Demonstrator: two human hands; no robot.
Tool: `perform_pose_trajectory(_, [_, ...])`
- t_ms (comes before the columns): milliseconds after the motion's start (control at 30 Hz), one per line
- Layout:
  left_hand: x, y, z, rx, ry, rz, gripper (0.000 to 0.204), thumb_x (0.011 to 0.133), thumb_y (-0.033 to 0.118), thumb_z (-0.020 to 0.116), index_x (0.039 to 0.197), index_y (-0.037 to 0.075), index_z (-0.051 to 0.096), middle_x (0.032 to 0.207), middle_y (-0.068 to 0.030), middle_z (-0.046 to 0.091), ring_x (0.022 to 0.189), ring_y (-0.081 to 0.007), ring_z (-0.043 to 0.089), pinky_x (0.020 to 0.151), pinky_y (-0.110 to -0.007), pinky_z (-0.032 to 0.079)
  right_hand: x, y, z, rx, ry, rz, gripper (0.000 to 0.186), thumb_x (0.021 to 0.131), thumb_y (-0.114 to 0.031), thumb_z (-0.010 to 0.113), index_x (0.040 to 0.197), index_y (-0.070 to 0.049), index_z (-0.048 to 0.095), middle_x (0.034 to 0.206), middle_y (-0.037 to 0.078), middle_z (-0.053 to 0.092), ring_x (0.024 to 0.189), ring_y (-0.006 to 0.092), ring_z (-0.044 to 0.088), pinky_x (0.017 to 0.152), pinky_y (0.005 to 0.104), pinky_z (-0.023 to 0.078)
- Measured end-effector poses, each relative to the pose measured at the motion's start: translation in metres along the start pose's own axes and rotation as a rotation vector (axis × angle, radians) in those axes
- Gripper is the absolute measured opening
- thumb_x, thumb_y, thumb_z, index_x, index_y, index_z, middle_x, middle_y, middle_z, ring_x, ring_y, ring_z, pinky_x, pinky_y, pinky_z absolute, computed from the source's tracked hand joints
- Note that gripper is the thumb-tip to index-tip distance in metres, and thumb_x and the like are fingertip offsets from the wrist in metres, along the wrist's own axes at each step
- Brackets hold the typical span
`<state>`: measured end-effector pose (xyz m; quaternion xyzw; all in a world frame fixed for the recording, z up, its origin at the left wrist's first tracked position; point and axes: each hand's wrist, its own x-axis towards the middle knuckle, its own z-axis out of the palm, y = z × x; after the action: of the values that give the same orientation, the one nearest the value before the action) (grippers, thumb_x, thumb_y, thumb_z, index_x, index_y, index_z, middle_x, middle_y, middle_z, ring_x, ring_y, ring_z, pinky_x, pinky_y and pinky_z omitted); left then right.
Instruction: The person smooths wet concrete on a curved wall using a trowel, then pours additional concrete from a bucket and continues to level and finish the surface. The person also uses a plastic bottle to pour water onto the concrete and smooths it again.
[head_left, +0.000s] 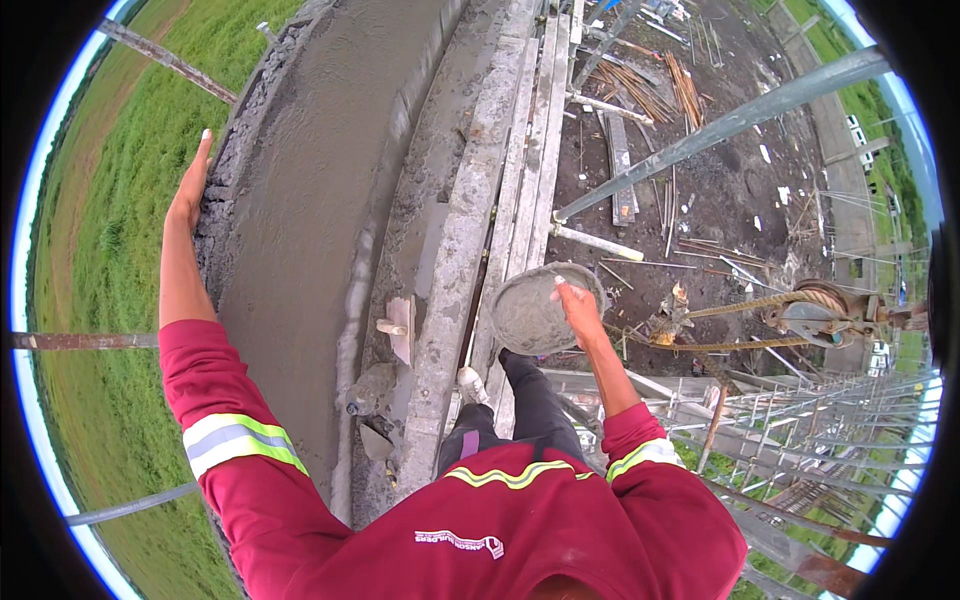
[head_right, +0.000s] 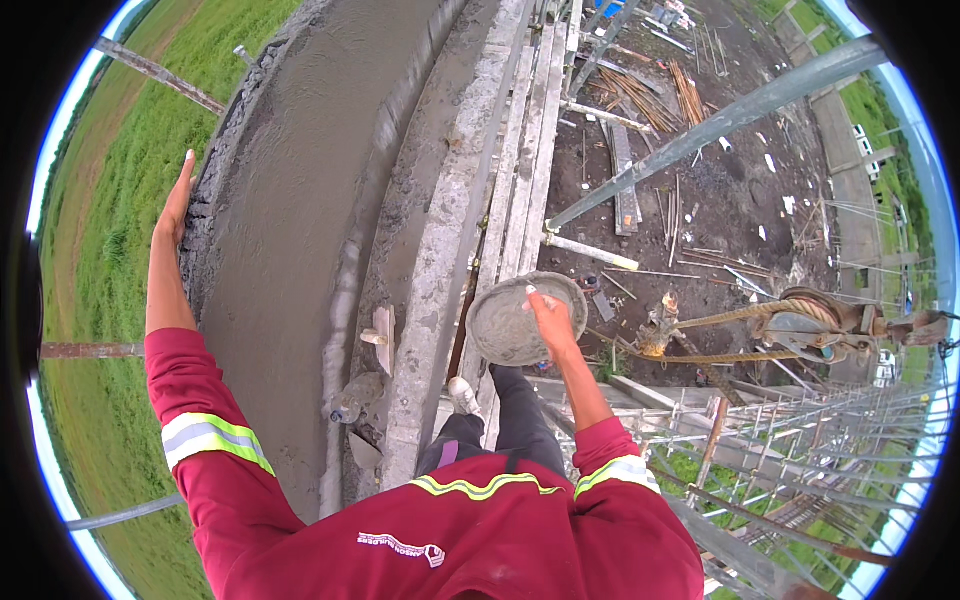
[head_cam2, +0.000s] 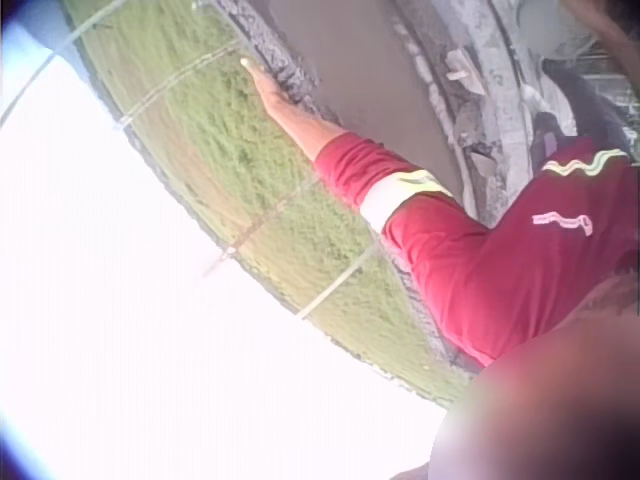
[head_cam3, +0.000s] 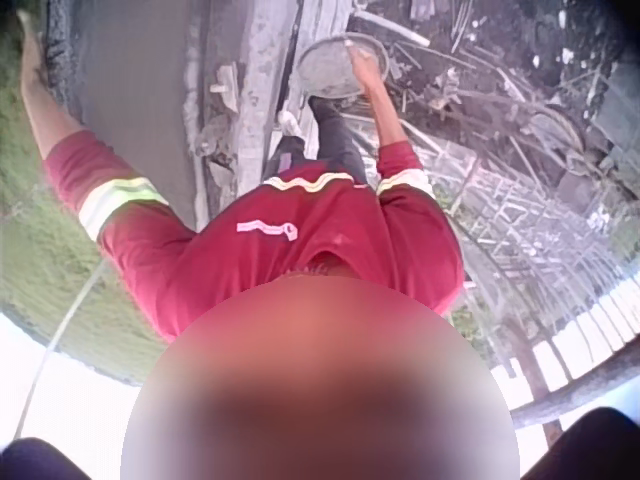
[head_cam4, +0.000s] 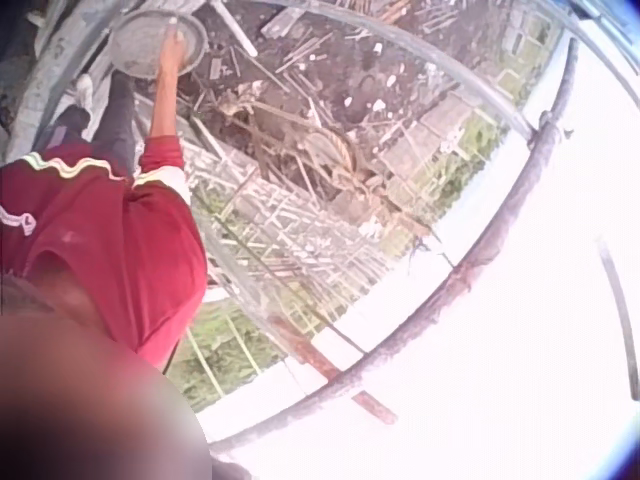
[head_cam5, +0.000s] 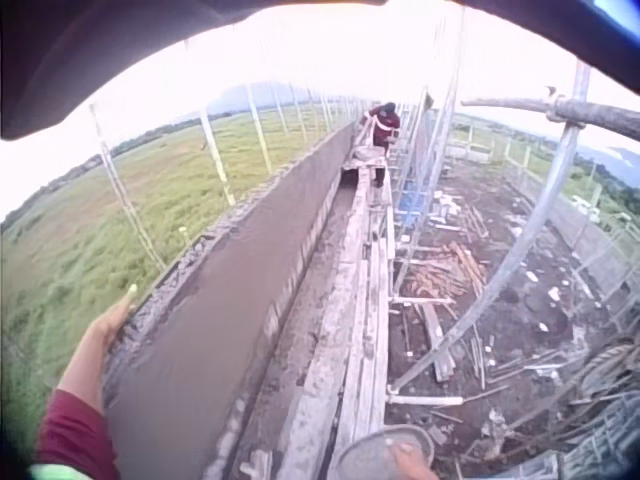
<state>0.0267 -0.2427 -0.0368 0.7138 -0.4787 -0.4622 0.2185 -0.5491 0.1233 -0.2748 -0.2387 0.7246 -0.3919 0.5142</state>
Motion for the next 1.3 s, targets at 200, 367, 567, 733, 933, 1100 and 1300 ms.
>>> perform_pose_trajectory(200, [-0.024,0.0,0.017,0.126,0.177,0.011,0.109,0.084,0.09,0.034,0.164,0.02,0.009,0.167,-0.0199,0.014,0.154,-0.0323,0.021,0.122,-0.048,0.022,0.058,-0.057,-0.019,0.077,-0.058,0.076,0.044,0.099,-0.046,0.06,0.076,-0.01,0.058,0.07,-0.006,0.044,0.066,0.0077,0.035,0.061,0.0301,0.029])
perform_pose_trajectory(367, [-0.016,0.003,0.014,0.077,0.203,-0.025,0.109,0.083,0.091,0.034,0.164,0.021,0.012,0.167,-0.0183,0.018,0.153,-0.0314,0.021,0.122,-0.05,0.019,0.118,-0.103,-0.043,0.099,-0.063,-0.02,0.039,0.1,-0.045,0.06,0.075,-0.017,0.054,0.066,-0.01,0.038,0.058,0.0038,0.03,0.053,0.0265,0.022])
perform_pose_trajectory(567, [-0.004,-0.011,0.006,0.021,0.332,-0.019,0.115,0.089,0.086,0.035,0.157,-0.006,0.024,0.16,-0.0192,0.035,0.146,-0.0297,0.037,0.12,-0.041,0.026,0.18,-0.157,-0.069,0.083,-0.087,-0.044,0.041,0.101,-0.045,0.059,0.074,-0.015,0.054,0.066,-0.009,0.039,0.061,0.005,0.031,0.056,0.0279,0.024])
perform_pose_trajectory(733, [-0.006,-0.021,-0.001,-0.067,0.321,-0.13,0.115,0.088,0.087,0.034,0.156,-0.006,0.027,0.16,-0.0196,0.034,0.147,-0.031,0.035,0.121,-0.041,0.024,0.225,-0.191,-0.072,0.042,-0.033,-0.153,0.043,0.1,-0.046,0.059,0.076,-0.01,0.057,0.068,-0.007,0.042,0.063,0.0067,0.034,0.058,0.0308,0.028])
perform_pose_trajectory(933, [-0.013,-0.016,-0.003,-0.155,0.367,-0.196,0.109,0.09,0.085,0.035,0.149,-0.007,0.039,0.151,-0.019,0.045,0.14,-0.0299,0.043,0.117,-0.04,0.029,0.29,-0.235,-0.084,0.082,-0.023,-0.026,0.04,0.1,-0.046,0.06,0.078,-0.013,0.06,0.066,-0.01,0.04,0.06,0.0047,0.033,0.054,0.0282,0.024])
perform_pose_trajectory(1100, [-0.023,0.112,0.055,0.526,1.004,0.336,0.067,0.105,0.057,0.04,0.12,-0.001,0.069,0.123,-0.015,0.069,0.115,-0.03,0.063,0.105,-0.043,0.045,0.33,-0.275,-0.093,0.059,-0.014,0.01,0.04,0.099,-0.051,0.059,0.074,-0.02,0.053,0.061,-0.011,0.036,0.054,0.004,0.031,0.049,0.0245,0.022])
perform_pose_trajectory(1300, [0.11,0.323,0.165,0.435,0.694,0.702,0.074,0.102,0.066,0.038,0.133,0.004,0.065,0.128,-0.0173,0.066,0.123,-0.031,0.061,0.107,-0.045,0.044,0.374,-0.318,-0.106,0.043,0.046,0.026,0.044,0.099,-0.053,0.06,0.073,-0.019,0.046,0.062,-0.01,0.034,0.053,0.0053,0.03,0.049,0.026,0.026])
